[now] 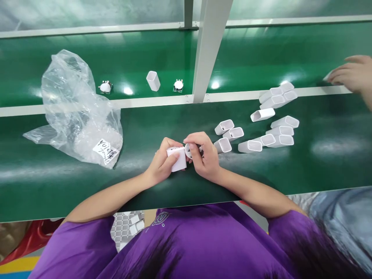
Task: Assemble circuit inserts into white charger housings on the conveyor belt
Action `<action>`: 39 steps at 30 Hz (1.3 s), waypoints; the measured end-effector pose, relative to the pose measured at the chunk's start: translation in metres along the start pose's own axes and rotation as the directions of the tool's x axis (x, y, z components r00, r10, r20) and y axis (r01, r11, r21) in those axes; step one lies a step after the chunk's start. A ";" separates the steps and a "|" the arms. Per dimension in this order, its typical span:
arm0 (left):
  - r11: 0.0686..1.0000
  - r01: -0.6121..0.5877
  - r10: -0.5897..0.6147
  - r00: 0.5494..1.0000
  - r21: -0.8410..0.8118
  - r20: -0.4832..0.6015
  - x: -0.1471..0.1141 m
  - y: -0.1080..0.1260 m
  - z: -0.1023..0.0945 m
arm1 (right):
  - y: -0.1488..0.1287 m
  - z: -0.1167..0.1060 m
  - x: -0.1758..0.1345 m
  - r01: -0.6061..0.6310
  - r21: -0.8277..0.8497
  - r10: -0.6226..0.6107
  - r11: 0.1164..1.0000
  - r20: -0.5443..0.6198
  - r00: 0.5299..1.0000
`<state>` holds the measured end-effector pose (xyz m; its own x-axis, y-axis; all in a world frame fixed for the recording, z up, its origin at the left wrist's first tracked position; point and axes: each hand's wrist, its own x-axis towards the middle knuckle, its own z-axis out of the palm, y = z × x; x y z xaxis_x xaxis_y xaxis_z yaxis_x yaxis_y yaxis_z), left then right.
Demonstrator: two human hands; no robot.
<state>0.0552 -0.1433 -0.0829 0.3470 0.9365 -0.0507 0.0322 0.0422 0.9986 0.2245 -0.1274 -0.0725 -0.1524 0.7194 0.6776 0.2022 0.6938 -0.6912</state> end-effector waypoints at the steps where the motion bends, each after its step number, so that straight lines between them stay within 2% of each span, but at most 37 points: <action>1: 0.999 -0.034 0.035 0.999 0.039 -0.007 0.000 0.000 0.000 | 0.000 0.000 -0.001 0.006 -0.009 -0.006 1.000 0.003 1.000; 5: 0.919 -0.219 0.251 0.966 0.329 -0.058 -0.001 0.000 -0.004 | 0.000 -0.003 -0.006 0.076 -0.056 -0.072 0.996 0.074 0.995; 7: 0.859 -0.260 0.310 0.950 0.441 -0.043 -0.002 -0.001 -0.006 | 0.001 -0.004 -0.009 0.143 -0.115 -0.127 0.983 0.130 0.983; 10: 0.824 -0.236 0.282 0.959 0.514 -0.012 -0.004 -0.003 -0.008 | 0.003 -0.004 -0.013 0.236 -0.237 -0.196 0.942 0.181 0.964; 12: 0.814 -0.198 0.238 0.971 0.546 -0.001 -0.002 -0.002 -0.009 | 0.005 -0.003 -0.012 0.246 -0.257 -0.203 0.935 0.181 0.962; 14: 0.799 -0.166 0.196 0.981 0.578 0.011 0.005 0.001 -0.012 | 0.008 -0.002 -0.008 0.156 -0.186 -0.130 0.970 0.143 0.981; 16: 0.780 -0.137 0.167 0.986 0.610 0.008 0.014 0.007 -0.017 | 0.011 -0.001 -0.006 -0.029 -0.047 0.032 0.998 0.081 0.996; 18: 0.773 -0.143 0.191 0.982 0.619 -0.011 0.024 0.013 -0.024 | 0.014 0.001 -0.005 -0.229 0.117 0.225 0.966 0.044 0.973; 20: 0.770 -0.199 0.273 0.961 0.607 -0.032 0.029 0.020 -0.031 | 0.018 0.003 -0.008 -0.374 0.247 0.372 0.894 0.057 0.926; 22: 0.754 -0.268 0.367 0.929 0.600 -0.046 0.029 0.027 -0.035 | 0.022 0.004 -0.012 -0.452 0.318 0.447 0.833 0.095 0.890; 24: 0.723 -0.313 0.434 0.899 0.616 -0.053 0.026 0.034 -0.037 | 0.024 0.006 -0.016 -0.489 0.337 0.471 0.805 0.138 0.871; 26: 0.699 -0.308 0.443 0.895 0.646 -0.052 0.028 0.042 -0.038 | 0.026 0.007 -0.018 -0.506 0.333 0.474 0.796 0.179 0.862; 28: 0.693 -0.207 0.370 0.924 0.691 -0.094 0.043 0.051 -0.042 | 0.028 0.009 -0.020 -0.527 0.325 0.479 0.786 0.220 0.850; 30: 0.699 -0.019 0.227 0.954 0.715 -0.197 0.073 0.058 -0.051 | 0.031 0.010 -0.020 -0.552 0.319 0.489 0.770 0.260 0.832; 31: 0.698 0.075 0.155 0.955 0.712 -0.253 0.092 0.061 -0.057 | 0.033 0.011 -0.020 -0.564 0.316 0.493 0.763 0.279 0.824; 33: 0.689 0.211 0.024 0.949 0.693 -0.313 0.136 0.066 -0.071 | 0.035 0.011 -0.019 -0.576 0.313 0.495 0.755 0.304 0.814; 36: 0.680 0.367 -0.180 0.923 0.635 -0.341 0.195 0.069 -0.087 | 0.036 0.011 -0.019 -0.564 0.297 0.479 0.771 0.313 0.820; 38: 0.694 0.426 -0.262 0.900 0.580 -0.347 0.222 0.069 -0.092 | 0.036 0.009 -0.018 -0.548 0.267 0.462 0.793 0.322 0.826; 39: 0.712 0.429 -0.266 0.897 0.556 -0.352 0.231 0.069 -0.094 | 0.036 0.009 -0.018 -0.540 0.250 0.454 0.804 0.331 0.827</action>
<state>0.0496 0.1088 -0.0247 -0.0272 0.9518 -0.3056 0.6930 0.2383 0.6804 0.2259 -0.1152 -0.1120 -0.3548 0.9204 0.1640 0.0033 0.1766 -0.9843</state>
